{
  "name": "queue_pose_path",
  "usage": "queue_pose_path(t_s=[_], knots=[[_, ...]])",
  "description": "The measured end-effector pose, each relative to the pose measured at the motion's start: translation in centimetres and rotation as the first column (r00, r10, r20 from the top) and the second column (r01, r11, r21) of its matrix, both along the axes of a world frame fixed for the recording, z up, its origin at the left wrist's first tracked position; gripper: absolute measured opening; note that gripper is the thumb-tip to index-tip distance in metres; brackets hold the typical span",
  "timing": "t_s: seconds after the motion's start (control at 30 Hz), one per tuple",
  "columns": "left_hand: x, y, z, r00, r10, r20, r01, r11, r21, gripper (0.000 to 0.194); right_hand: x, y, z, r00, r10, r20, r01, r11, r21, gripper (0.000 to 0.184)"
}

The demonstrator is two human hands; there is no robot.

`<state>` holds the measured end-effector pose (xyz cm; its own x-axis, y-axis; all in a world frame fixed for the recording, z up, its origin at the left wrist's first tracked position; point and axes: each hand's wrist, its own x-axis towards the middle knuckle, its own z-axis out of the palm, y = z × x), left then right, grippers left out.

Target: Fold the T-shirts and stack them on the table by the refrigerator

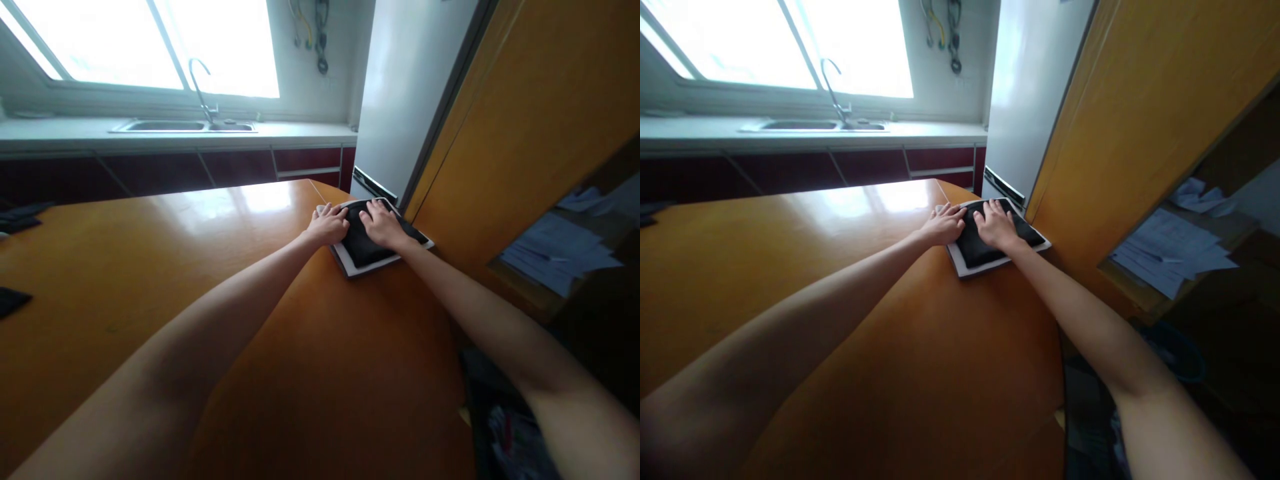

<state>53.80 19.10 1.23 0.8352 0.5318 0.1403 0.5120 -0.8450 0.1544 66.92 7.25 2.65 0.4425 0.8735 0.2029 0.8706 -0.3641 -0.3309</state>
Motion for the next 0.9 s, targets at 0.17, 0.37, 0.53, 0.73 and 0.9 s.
queue_pose_path(t_s=[0.17, 0.37, 0.53, 0.73, 0.9], knots=[[0.0, 0.0, -0.2, 1.000, 0.020, 0.023, -0.018, 0.998, -0.068, 0.064, 5.0, 4.6, 0.0, 0.990, -0.143, -0.006, 0.142, 0.989, -0.042, 0.069], [0.2, -0.3, 0.4, 1.000, 0.013, 0.017, -0.011, 0.996, -0.093, 0.062, 7.2, 5.9, -2.1, 0.985, -0.158, -0.067, 0.150, 0.983, -0.103, 0.071], [-2.2, 0.4, 1.2, 0.986, 0.090, 0.138, -0.077, 0.992, -0.098, 0.068, 6.4, 4.9, 0.1, 0.972, -0.212, -0.099, 0.225, 0.964, 0.142, 0.062], [-13.6, 1.9, 2.2, 0.966, 0.243, 0.086, -0.241, 0.970, -0.026, 0.067, 1.1, 2.7, 4.3, 0.992, -0.117, -0.055, 0.129, 0.919, 0.373, 0.054], [-26.3, -0.8, 1.6, 0.910, 0.410, -0.058, -0.407, 0.912, 0.052, 0.063, -8.2, 0.4, 6.1, 0.998, 0.057, -0.039, -0.034, 0.898, 0.438, 0.052]])
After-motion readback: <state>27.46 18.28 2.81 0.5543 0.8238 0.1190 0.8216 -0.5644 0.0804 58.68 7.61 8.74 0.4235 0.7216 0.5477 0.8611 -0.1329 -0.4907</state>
